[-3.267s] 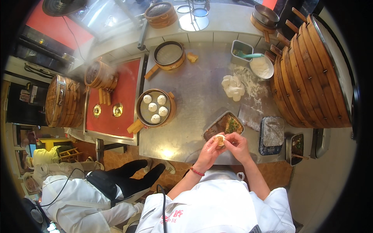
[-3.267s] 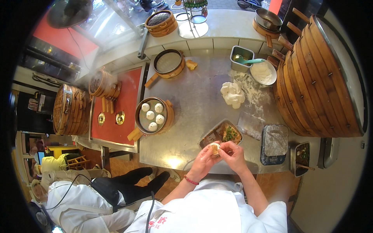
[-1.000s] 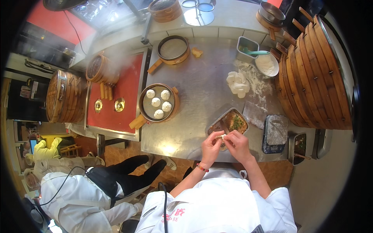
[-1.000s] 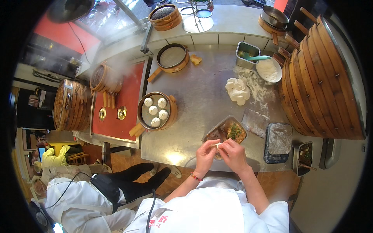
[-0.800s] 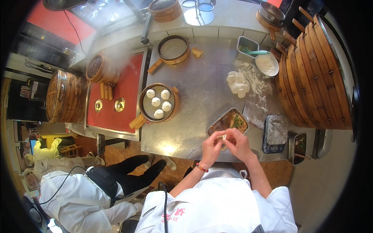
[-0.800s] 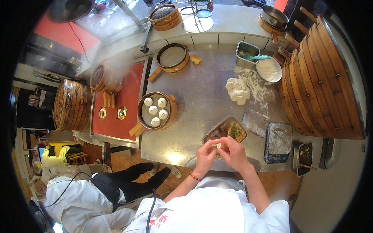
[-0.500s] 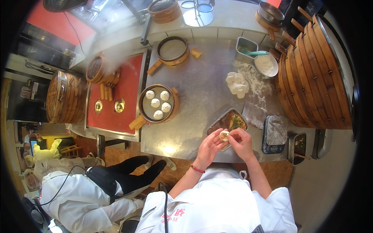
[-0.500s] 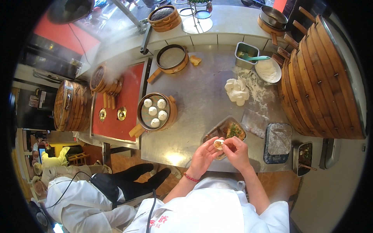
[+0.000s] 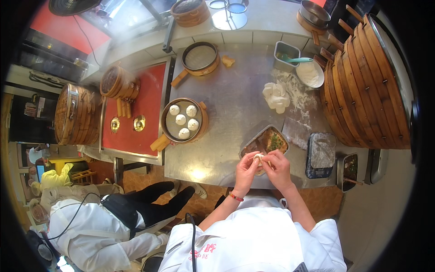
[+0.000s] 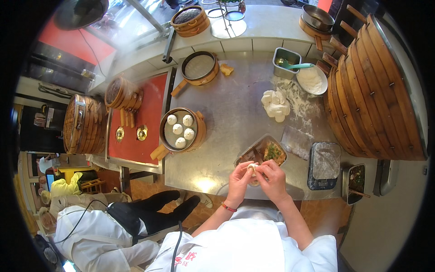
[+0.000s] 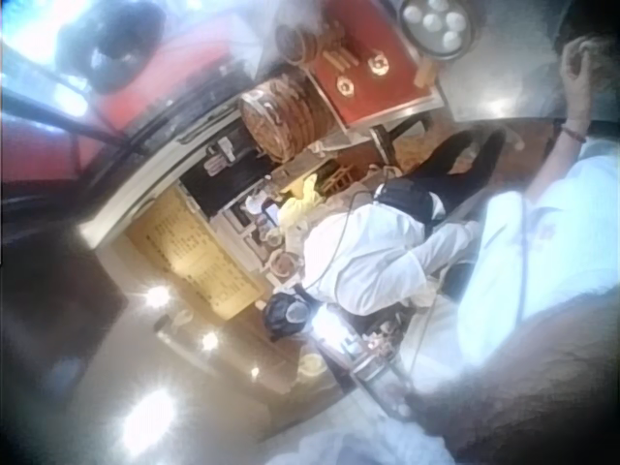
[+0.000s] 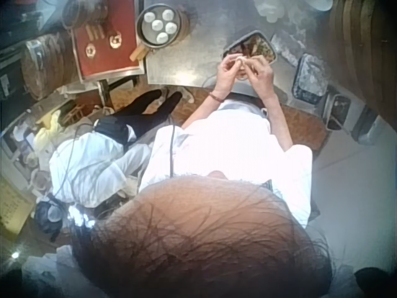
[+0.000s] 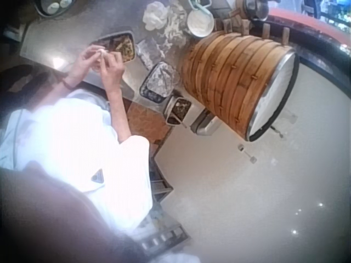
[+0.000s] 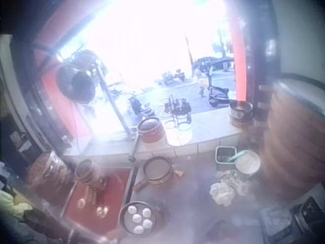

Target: The person prepares dumplings by using a small stick to place filling onto dough wrappers, folding the wrappers by hand to seal them, and placing the finished dumplings into a steaming basket.

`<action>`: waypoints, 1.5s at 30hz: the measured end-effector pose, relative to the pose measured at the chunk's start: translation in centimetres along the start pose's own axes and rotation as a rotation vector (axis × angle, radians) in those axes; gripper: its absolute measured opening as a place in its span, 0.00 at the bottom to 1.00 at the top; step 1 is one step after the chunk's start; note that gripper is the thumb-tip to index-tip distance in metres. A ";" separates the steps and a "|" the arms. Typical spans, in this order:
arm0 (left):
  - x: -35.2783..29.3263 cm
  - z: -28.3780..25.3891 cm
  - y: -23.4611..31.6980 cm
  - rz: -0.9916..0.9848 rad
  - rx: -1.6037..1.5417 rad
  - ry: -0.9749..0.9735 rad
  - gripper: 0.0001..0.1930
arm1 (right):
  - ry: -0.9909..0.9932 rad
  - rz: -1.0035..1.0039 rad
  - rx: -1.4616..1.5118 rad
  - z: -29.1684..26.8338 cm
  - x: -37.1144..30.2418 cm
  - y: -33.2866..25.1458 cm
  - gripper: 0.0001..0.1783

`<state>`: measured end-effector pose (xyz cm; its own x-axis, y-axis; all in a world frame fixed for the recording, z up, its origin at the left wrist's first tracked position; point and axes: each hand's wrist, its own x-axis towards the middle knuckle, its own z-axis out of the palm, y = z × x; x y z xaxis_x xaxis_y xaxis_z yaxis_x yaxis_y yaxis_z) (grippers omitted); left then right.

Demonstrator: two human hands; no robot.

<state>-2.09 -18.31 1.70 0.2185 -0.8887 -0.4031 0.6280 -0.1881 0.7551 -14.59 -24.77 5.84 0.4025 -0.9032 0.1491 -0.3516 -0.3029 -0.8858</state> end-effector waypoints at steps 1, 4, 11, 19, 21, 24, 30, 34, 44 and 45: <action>0.0 -0.1 -0.1 0.009 0.013 0.002 0.14 | 0.009 -0.032 -0.008 0.1 -0.1 0.2 0.07; -0.1 -0.4 -0.3 0.056 0.056 0.004 0.14 | -0.057 -0.100 -0.012 0.0 0.2 -0.1 0.07; -0.2 -1.1 -0.8 0.131 0.342 0.061 0.15 | -0.106 -0.093 -0.046 0.0 0.2 0.3 0.07; -0.6 -0.3 1.6 0.158 0.658 0.055 0.17 | -0.180 -0.202 -0.121 -0.4 1.0 -0.4 0.06; -0.6 0.0 1.6 0.131 0.487 0.074 0.17 | -0.159 -0.202 -0.128 -0.4 0.9 0.1 0.06; -0.5 0.0 1.6 0.020 0.019 0.072 0.18 | -0.149 -0.005 -0.049 -0.3 0.6 0.0 0.07; -0.3 -0.8 1.1 0.010 0.109 0.008 0.17 | -0.090 0.175 0.050 0.4 0.4 -0.4 0.06; -0.7 -0.5 1.0 0.137 0.459 0.099 0.14 | -0.070 -0.110 -0.154 0.2 0.5 -0.3 0.09; -0.3 -0.3 1.4 0.750 1.086 0.102 0.17 | -0.100 -0.212 -0.201 0.3 0.9 -0.8 0.05; -0.7 -0.3 1.5 0.596 0.996 0.086 0.17 | -0.101 -0.222 -0.200 0.2 0.8 -0.7 0.05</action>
<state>-1.05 -17.86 2.95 0.3554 -0.9229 0.1481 -0.4476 -0.0290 0.8937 -13.88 -25.23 6.46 0.5664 -0.7764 0.2764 -0.4005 -0.5524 -0.7311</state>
